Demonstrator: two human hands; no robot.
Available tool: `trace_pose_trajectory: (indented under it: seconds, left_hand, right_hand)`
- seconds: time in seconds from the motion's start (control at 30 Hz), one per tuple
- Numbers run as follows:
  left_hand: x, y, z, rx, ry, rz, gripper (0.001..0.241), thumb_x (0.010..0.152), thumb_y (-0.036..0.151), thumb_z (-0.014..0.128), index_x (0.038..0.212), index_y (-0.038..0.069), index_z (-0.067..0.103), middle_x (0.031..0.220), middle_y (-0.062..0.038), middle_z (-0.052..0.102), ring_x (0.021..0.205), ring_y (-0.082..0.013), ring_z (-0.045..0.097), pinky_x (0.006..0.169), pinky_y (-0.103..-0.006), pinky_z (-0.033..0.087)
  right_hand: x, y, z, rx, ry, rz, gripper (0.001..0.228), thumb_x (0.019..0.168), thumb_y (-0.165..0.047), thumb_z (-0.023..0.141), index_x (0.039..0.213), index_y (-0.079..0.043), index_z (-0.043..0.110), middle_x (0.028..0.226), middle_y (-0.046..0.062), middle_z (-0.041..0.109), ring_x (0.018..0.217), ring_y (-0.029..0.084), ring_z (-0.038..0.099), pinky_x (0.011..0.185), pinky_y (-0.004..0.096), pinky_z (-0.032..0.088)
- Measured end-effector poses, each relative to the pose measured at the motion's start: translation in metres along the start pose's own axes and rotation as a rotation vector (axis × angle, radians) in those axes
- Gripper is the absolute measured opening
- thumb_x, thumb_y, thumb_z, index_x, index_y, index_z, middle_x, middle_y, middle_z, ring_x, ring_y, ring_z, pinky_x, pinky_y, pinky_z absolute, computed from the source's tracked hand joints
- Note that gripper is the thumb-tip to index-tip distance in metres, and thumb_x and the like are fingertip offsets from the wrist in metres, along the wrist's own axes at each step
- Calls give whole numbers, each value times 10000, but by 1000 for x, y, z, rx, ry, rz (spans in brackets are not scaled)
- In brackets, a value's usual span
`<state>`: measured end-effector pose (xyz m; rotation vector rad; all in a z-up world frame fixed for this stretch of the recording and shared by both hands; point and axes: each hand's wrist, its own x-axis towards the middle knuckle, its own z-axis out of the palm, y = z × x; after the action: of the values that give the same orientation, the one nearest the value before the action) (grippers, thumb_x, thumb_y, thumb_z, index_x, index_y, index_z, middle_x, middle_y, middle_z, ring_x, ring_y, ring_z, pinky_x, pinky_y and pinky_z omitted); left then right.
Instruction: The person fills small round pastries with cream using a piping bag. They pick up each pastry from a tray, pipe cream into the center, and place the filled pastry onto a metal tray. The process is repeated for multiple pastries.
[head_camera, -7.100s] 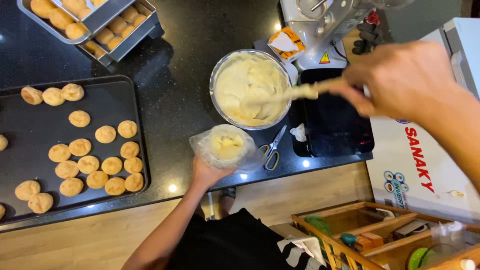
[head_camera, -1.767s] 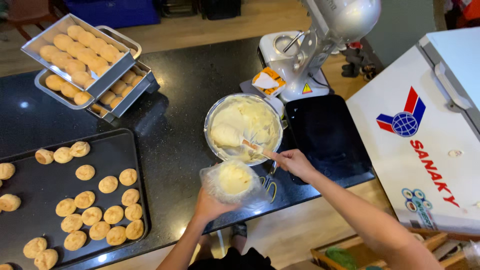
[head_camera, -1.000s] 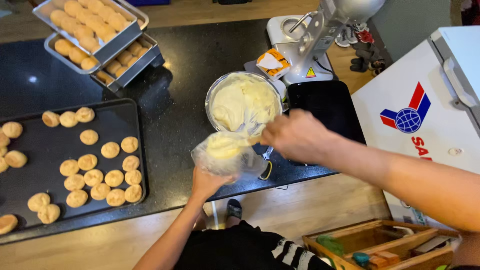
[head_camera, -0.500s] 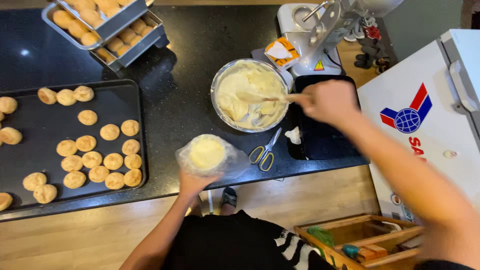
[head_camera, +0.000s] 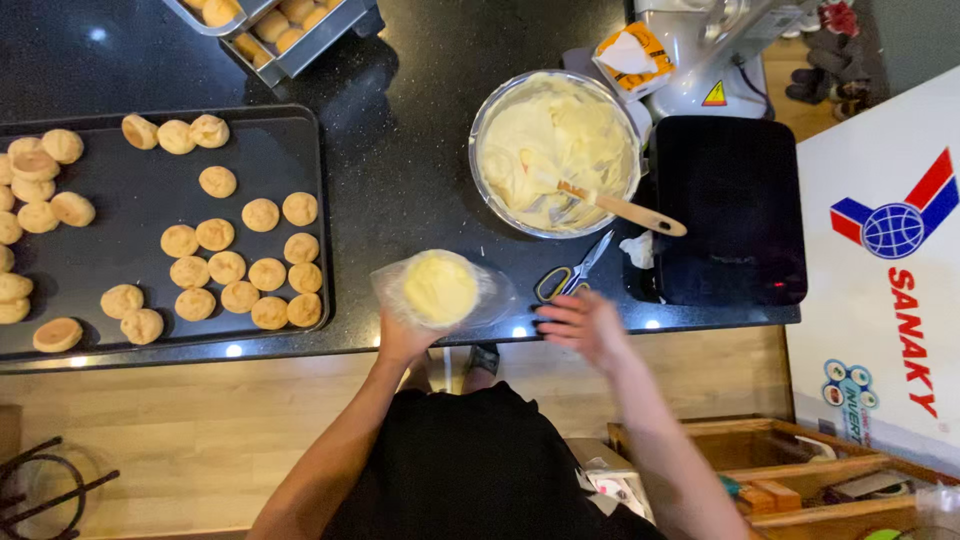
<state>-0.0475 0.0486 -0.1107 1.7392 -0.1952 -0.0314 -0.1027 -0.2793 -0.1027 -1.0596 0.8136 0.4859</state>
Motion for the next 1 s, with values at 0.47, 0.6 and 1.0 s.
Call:
trace_pose_trajectory:
  seconds: [0.47, 0.6, 1.0]
  left_hand:
    - [-22, -48, -28, -232, 86, -183, 511, 835, -164, 602, 1311, 10, 540, 1278, -86, 643, 1219, -169, 618, 1055, -309, 495]
    - [-27, -55, -41, -309, 178, -323, 399, 890, -181, 534, 1248, -8, 573, 1183, -120, 667, 1080, -189, 676, 980, -342, 560]
    - [0, -24, -46, -524, 228, -514, 354, 883, -102, 480, 1210, -8, 576, 1141, -125, 668, 992, -229, 680, 878, -385, 586]
  right_hand:
    - [23, 52, 76, 115, 259, -337, 428, 956, -360, 577, 1213, -19, 604, 1102, 224, 667, 964, 422, 664, 856, 516, 514]
    - [25, 1, 20, -1051, 1054, -1115, 366, 836, 19, 627, 1201, 11, 602, 1262, 229, 584, 1108, 434, 652, 961, 477, 551]
    - [12, -32, 6, -1224, 903, -994, 233, 860, 7, 704, 1082, -13, 638, 1078, 195, 605, 979, 410, 642, 835, 500, 543]
